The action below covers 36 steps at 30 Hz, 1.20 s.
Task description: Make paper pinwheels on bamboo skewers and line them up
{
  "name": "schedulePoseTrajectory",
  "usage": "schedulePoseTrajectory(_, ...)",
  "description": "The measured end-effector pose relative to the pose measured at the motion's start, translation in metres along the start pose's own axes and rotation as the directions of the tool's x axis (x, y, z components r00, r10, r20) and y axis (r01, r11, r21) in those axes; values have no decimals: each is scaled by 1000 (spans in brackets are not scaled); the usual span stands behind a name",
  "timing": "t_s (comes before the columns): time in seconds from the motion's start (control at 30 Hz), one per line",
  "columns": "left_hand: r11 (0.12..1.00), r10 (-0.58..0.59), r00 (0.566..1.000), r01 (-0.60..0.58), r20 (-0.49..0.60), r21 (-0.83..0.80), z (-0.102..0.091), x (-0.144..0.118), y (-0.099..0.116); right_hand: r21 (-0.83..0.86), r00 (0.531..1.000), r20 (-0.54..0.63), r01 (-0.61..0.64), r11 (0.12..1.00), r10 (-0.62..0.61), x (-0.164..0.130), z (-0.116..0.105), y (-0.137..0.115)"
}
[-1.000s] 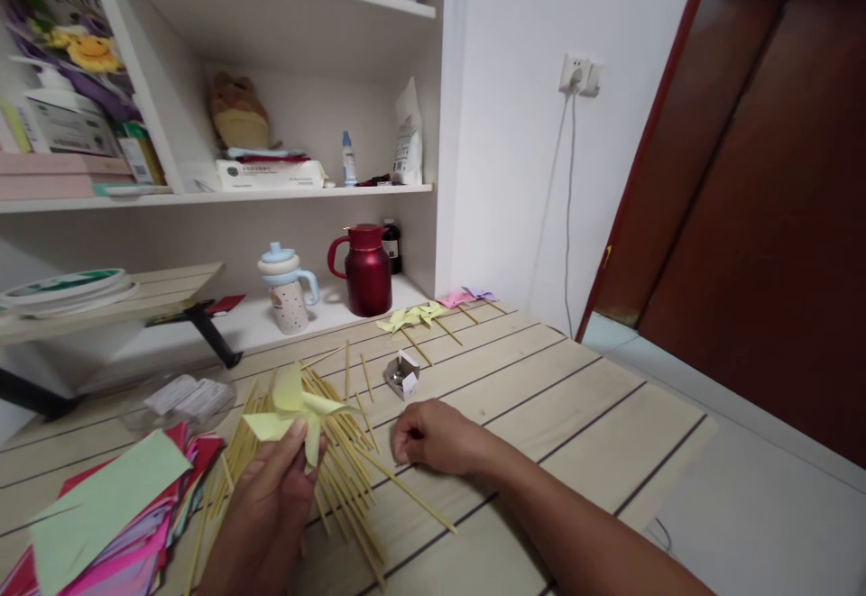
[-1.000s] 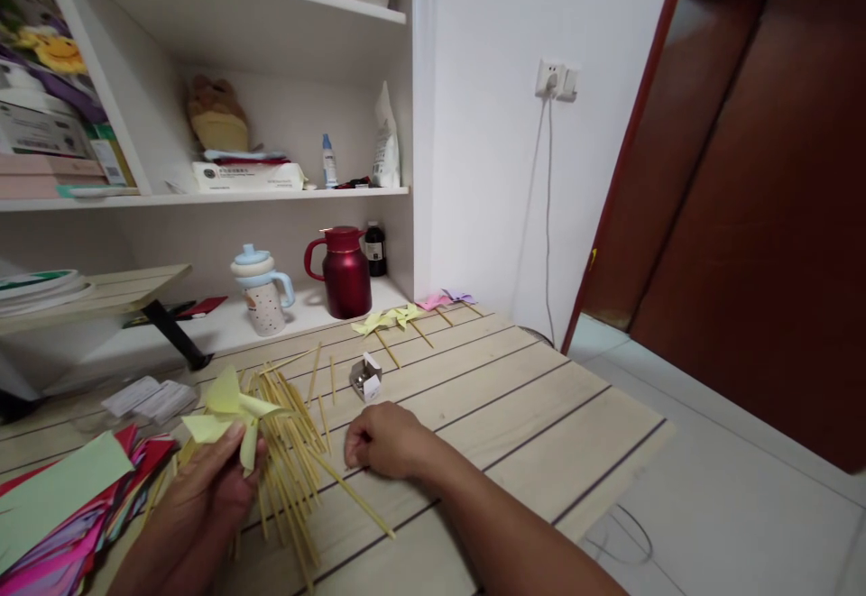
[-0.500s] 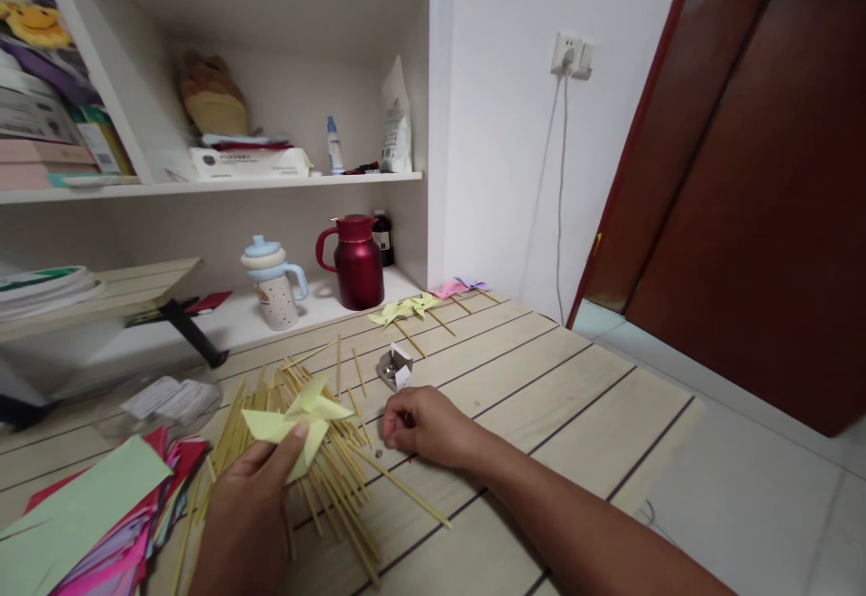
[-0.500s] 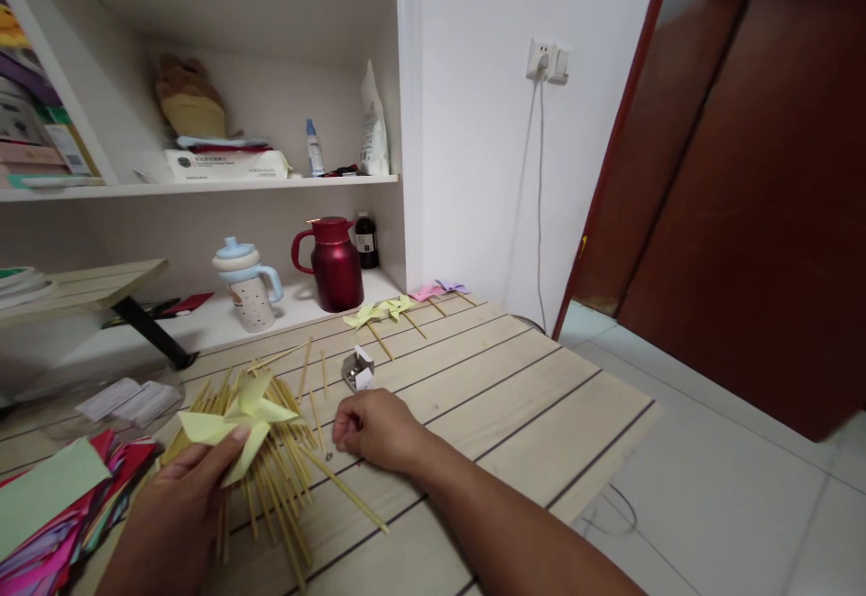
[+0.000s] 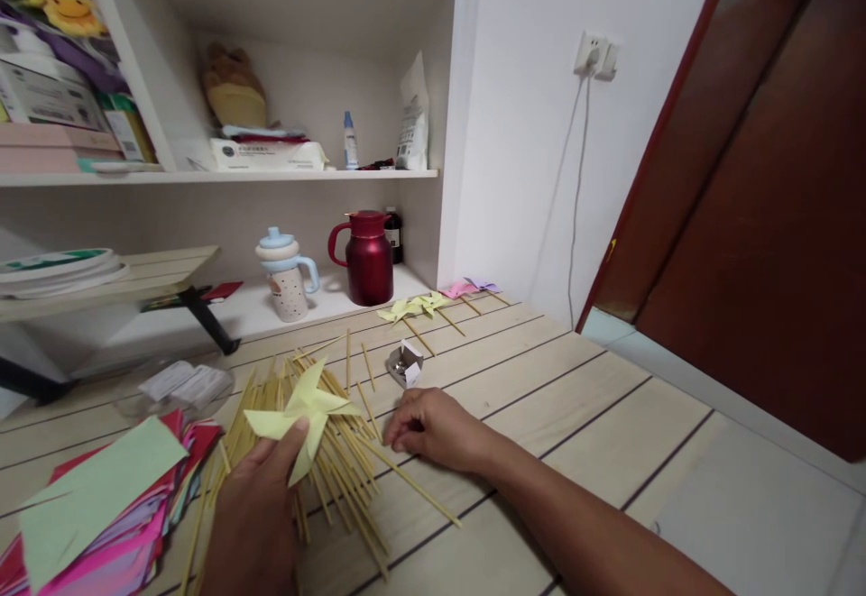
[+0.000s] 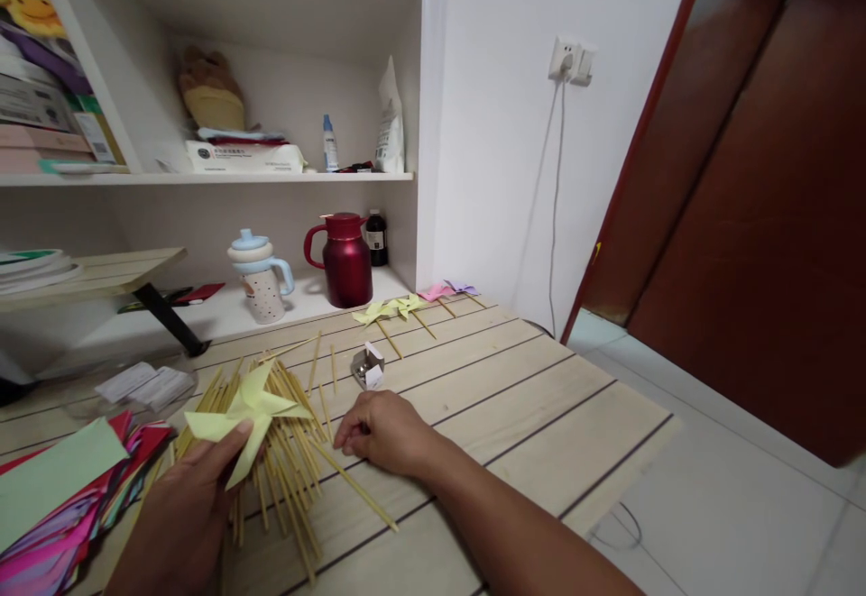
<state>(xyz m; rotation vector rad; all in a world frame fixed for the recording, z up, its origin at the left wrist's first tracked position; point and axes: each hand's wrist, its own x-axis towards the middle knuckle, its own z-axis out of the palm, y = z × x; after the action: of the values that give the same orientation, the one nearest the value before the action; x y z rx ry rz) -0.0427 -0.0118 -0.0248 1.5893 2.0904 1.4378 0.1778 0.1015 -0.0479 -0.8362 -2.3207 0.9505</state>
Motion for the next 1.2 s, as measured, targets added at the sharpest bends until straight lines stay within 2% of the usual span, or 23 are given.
schedulePoseTrajectory(0.1, 985, 58, 994, -72, 94, 159, 4, -1, -13, -8, 999, -15, -36, 999, 36, 1, 2, 3)
schedulePoseTrajectory(0.23, 941, 131, 983, -165, 132, 297, 6, -1, -21, 15, 997, -46, -63, 998, 64, 2, 4, 2)
schedulePoseTrajectory(0.3, 926, 178, 974, -214, 140, 312, 6, -2, -23, 41, 994, -80, -73, 996, 76, 2, 4, 1)
schedulePoseTrajectory(0.43, 921, 200, 971, -231, 127, 315, 5, -3, -26, 83, 984, -161, -64, 994, 77, 2, 3, -3)
schedulePoseTrajectory(0.6, 910, 225, 963, -261, 145, 322, 3, -3, -20, 83, 986, -163, -19, 996, 32, 3, 6, 0)
schedulePoseTrajectory(0.7, 915, 206, 966, -247, 157, 319, 0, -3, -12, 49, 986, -161, -24, 999, 32, 4, 10, 4)
schedulePoseTrajectory(0.87, 947, 117, 983, -154, 144, 280, -3, -4, -2, -13, 985, -158, -72, 997, 68, 5, 14, 8)
schedulePoseTrajectory(1.03, 958, 145, 978, -176, 148, 227, 0, -4, -8, -37, 974, -187, -138, 990, 129, 8, 14, 5)
schedulePoseTrajectory(1.2, 981, 51, 989, -76, 141, 177, 1, -4, -10, -10, 955, -256, -160, 987, 152, 9, 14, 3)
